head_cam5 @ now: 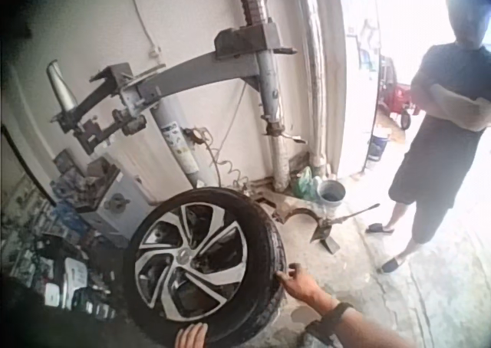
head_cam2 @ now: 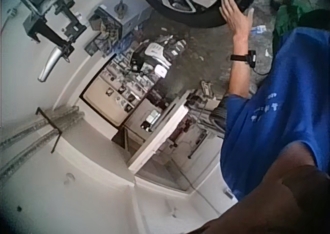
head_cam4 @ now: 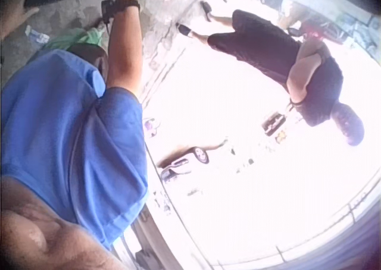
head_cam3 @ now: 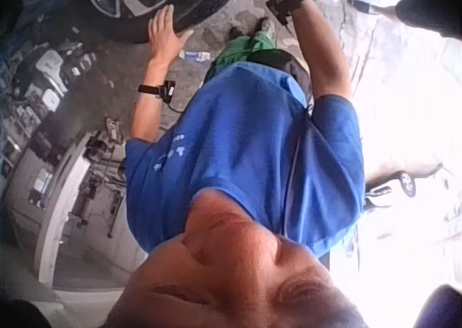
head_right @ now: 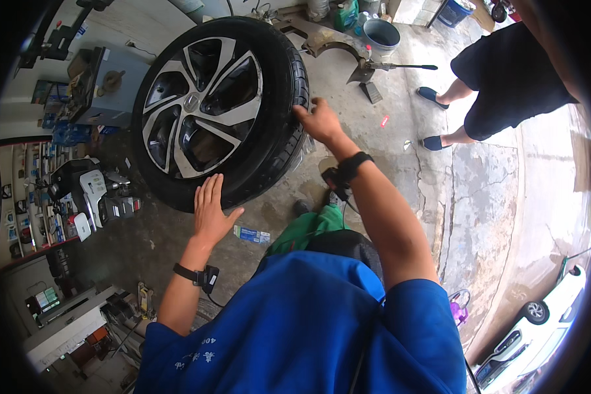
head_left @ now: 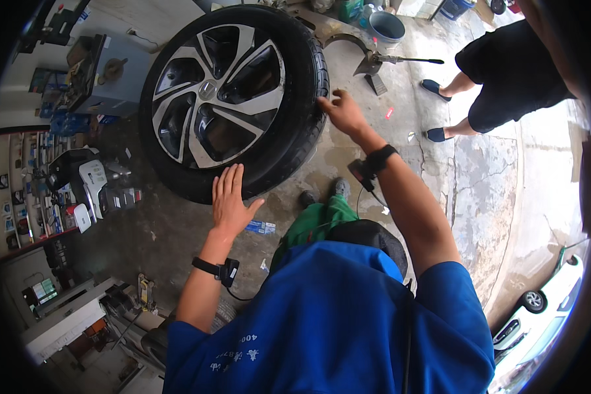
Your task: The person uses a tire-changing machine to remove a tire from a rim and then mount a new tire onto the rim.
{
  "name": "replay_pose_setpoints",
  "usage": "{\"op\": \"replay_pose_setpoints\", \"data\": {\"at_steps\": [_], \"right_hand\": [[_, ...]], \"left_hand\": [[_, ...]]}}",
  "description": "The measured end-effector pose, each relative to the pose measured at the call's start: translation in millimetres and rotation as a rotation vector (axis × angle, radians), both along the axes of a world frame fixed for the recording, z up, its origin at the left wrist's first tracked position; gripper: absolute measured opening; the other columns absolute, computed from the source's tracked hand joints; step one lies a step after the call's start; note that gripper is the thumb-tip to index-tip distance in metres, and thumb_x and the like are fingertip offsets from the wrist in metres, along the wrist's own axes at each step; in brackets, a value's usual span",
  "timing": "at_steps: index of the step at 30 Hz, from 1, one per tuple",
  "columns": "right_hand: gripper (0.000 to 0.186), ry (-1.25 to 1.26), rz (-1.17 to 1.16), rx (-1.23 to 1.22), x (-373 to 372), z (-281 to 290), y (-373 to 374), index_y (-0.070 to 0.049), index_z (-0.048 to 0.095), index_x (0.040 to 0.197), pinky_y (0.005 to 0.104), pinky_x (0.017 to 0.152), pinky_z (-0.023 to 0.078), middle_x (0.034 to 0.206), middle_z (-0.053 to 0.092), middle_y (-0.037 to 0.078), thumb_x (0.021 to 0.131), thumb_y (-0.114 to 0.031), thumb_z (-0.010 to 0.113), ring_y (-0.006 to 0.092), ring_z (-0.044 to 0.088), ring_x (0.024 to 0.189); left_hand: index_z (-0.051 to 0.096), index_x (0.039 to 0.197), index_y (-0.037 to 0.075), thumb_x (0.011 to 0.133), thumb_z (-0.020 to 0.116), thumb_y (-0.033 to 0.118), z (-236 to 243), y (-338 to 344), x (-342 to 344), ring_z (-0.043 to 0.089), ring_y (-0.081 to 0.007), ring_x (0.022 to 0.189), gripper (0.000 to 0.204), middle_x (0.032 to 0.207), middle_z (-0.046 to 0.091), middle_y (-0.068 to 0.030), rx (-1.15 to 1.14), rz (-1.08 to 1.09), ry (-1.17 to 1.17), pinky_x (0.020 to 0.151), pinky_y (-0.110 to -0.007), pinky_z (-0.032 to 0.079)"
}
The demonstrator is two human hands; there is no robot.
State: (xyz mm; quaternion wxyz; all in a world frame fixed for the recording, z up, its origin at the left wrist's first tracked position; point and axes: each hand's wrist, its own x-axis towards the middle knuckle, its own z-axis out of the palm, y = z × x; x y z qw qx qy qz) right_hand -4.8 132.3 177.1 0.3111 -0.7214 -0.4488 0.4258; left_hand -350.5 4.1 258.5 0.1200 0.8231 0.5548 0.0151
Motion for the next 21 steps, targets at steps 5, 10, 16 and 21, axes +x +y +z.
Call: {"op": "replay_pose_setpoints", "data": {"at_steps": [5,10,16,21], "right_hand": [[0.059,0.127,-0.057,-0.013,38,-13,-52,0.005,0.062,0.130,0.0378,0.081,0.058,0.108,0.074,0.025,0.093,-0.040,0.067,0.0291,0.075,0.094],[0.037,0.334,-0.191,-0.062,50,10,-103,0.003,0.066,0.122,0.0290,0.064,0.053,0.098,0.073,0.009,0.099,-0.025,0.061,0.0151,0.070,0.079],[0.036,0.434,-0.329,-0.126,53,4,-154,0.005,0.062,0.126,0.0269,0.060,0.050,0.098,0.071,0.009,0.101,-0.021,0.058,0.0134,0.067,0.074],[0.032,0.485,-0.479,-0.128,79,-4,-174,0.005,0.062,0.125,0.0251,0.057,0.048,0.094,0.070,0.008,0.100,-0.015,0.057,0.0121,0.065,0.071]], "left_hand": [[0.038,0.157,0.006,0.077,0.086,0.039,-6,-9,3,0.039,-0.0354,0.144,0.098,0.153,0.047,-0.0161,0.029,0.078,0.021,0.123,-0.052,0.025],[0.044,0.154,0.010,0.075,0.087,0.038,-15,-9,11,0.044,-0.0350,0.137,0.094,0.146,0.052,-0.0141,0.102,0.096,-0.013,0.120,-0.052,0.028],[0.048,0.151,0.008,0.073,0.088,0.038,-13,-5,3,0.046,-0.0349,0.134,0.092,0.143,0.053,-0.0142,0.133,0.061,-0.057,0.118,-0.049,0.031],[0.049,0.149,0.005,0.073,0.088,0.038,-15,-2,2,0.046,-0.0346,0.133,0.092,0.141,0.053,-0.0144,0.146,0.055,-0.073,0.118,-0.048,0.033]]}}
